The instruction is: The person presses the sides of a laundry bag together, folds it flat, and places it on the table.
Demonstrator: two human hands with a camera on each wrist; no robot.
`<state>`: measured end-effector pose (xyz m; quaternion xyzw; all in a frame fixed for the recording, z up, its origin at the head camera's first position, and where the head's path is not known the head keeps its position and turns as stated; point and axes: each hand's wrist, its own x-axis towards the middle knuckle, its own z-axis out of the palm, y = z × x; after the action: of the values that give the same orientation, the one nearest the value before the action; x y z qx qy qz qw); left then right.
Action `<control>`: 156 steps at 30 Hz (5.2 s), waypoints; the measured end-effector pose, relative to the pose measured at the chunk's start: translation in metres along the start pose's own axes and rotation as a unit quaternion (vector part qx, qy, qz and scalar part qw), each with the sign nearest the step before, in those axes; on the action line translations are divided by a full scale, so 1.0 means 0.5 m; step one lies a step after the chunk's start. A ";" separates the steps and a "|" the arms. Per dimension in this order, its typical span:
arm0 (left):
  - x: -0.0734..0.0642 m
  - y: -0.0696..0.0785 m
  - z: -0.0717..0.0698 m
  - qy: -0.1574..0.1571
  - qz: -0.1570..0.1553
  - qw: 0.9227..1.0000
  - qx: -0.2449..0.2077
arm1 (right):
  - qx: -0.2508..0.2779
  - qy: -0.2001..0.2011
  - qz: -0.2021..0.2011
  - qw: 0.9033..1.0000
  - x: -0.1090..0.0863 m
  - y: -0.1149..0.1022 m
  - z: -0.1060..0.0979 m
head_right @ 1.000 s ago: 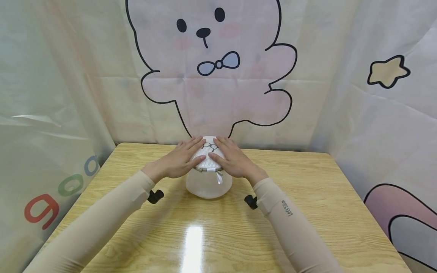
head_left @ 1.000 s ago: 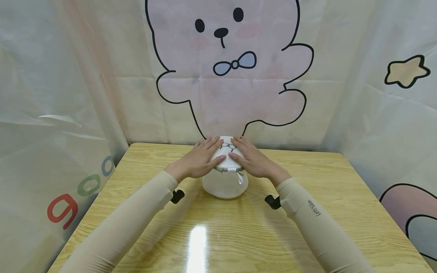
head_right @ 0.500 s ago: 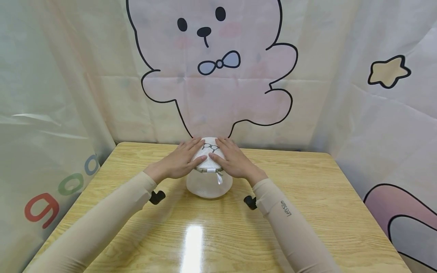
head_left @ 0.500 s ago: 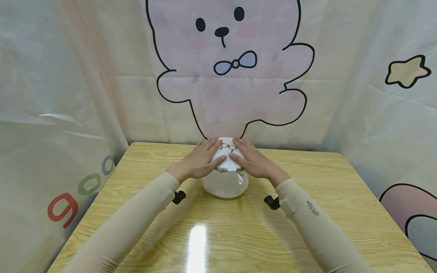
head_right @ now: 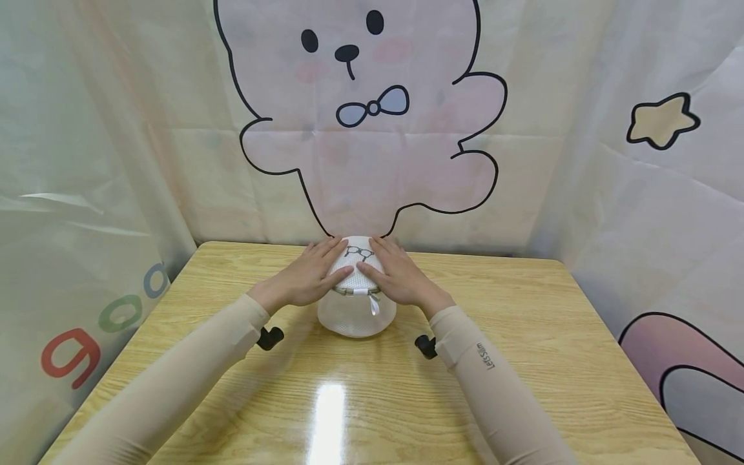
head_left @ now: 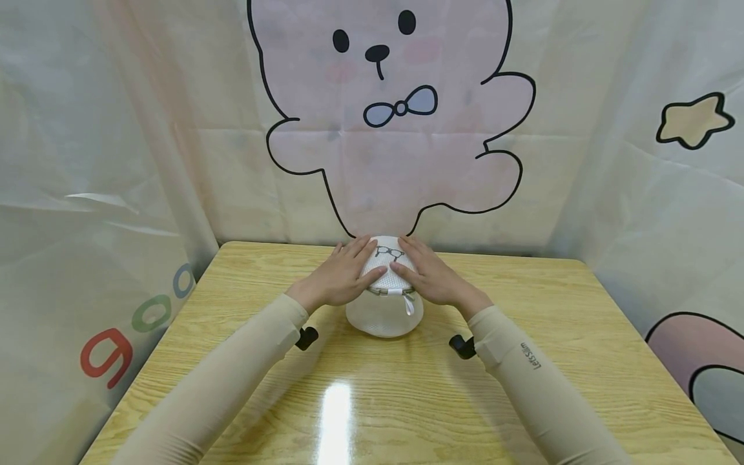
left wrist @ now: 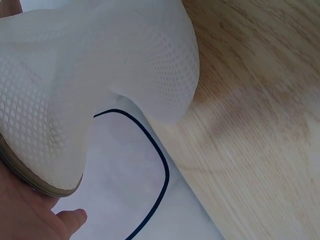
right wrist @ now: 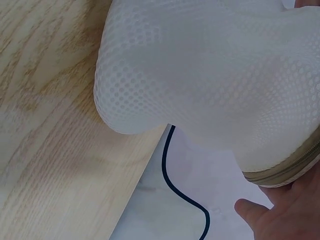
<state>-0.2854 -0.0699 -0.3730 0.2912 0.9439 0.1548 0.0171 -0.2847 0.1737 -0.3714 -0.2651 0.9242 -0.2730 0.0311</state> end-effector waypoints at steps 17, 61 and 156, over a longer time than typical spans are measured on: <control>-0.001 -0.001 0.021 0.010 0.006 1.000 -0.006 | -0.012 -0.002 0.004 1.000 -0.005 0.013 0.014; -0.004 0.003 0.080 0.009 -0.017 0.999 -0.027 | 0.004 -0.008 0.030 1.000 -0.022 0.038 0.062; -0.031 0.020 0.172 -0.027 -0.108 0.990 -0.088 | 0.070 -0.040 0.092 0.992 -0.048 0.077 0.141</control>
<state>-0.2566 -0.0466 -0.4526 0.1891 0.9518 0.2262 0.0847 -0.2682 0.1787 -0.4533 -0.1866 0.9215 -0.3217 0.1117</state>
